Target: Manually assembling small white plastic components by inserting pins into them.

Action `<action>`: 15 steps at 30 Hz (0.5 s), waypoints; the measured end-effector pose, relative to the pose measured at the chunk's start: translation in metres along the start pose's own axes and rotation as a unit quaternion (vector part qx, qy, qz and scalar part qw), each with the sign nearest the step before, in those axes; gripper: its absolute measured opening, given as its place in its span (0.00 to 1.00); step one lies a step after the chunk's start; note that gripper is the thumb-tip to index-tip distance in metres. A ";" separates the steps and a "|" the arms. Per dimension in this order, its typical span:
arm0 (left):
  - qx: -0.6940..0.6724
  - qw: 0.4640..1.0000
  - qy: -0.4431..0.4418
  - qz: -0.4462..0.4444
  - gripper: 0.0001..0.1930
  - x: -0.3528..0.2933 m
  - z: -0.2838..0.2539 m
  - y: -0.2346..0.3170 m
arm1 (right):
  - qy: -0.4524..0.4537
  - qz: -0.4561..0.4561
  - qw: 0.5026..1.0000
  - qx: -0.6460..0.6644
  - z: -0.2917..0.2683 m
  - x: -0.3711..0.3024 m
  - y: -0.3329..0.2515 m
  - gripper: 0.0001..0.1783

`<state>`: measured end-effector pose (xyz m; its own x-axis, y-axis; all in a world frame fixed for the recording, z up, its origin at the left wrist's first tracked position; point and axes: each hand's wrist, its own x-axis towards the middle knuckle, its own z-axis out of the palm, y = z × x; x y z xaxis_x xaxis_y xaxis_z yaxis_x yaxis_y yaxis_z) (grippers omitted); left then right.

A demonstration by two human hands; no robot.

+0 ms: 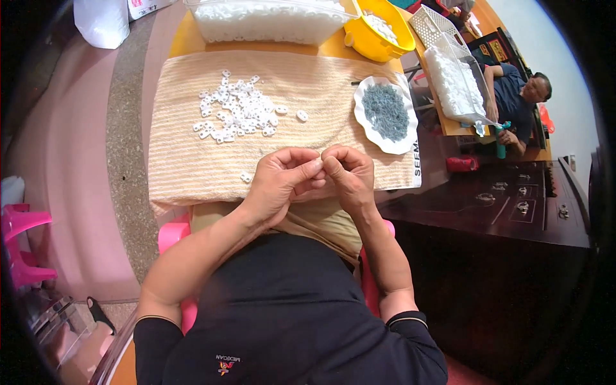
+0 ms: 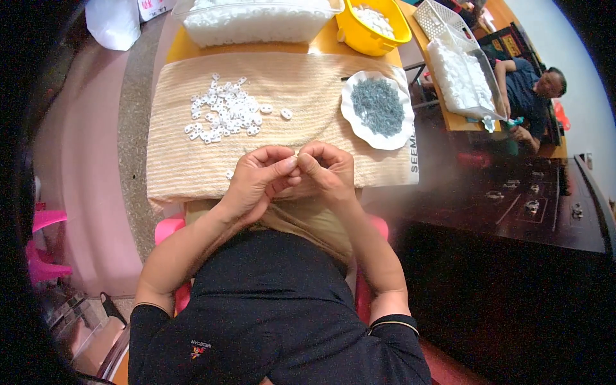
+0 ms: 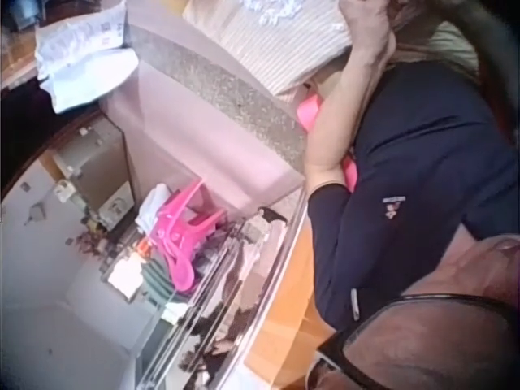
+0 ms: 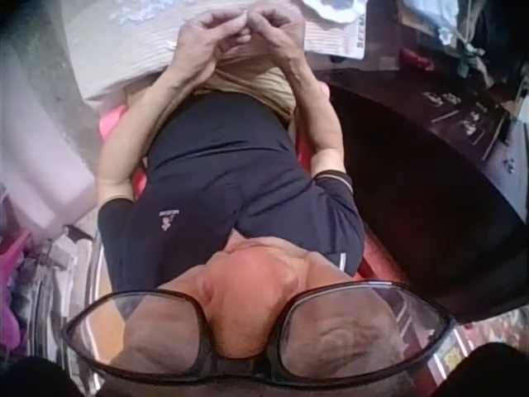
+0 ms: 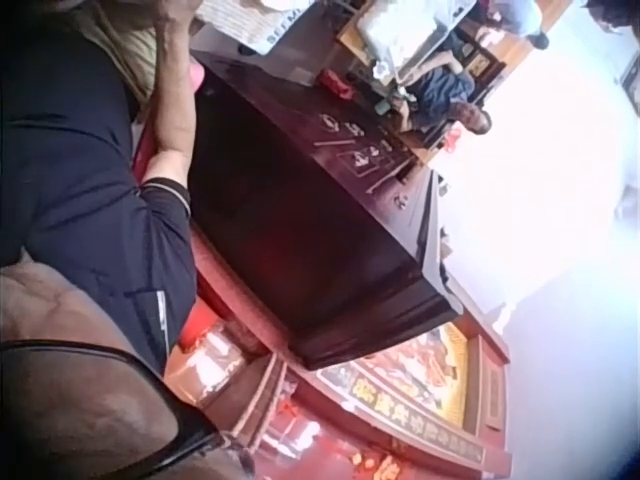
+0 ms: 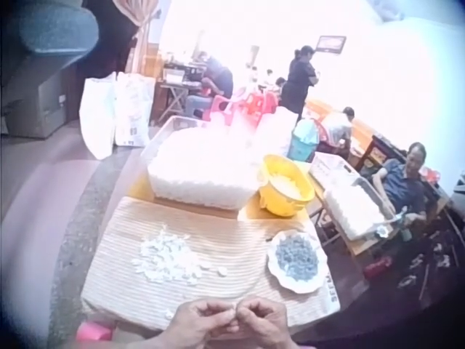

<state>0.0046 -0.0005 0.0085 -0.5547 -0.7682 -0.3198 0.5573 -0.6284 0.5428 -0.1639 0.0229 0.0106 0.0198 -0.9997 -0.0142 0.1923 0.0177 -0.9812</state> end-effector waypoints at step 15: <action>0.020 0.999 -0.014 0.033 0.07 0.003 -0.003 0.001 | 0.001 -0.002 0.998 -0.055 -0.002 -0.002 0.000 0.06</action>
<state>0.0053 -0.0036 0.0056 -0.5350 -0.8040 -0.2595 0.5688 -0.5699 0.5930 -0.1661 0.0244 0.0102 0.0166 -0.9998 -0.0097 0.0827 0.0110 -0.9965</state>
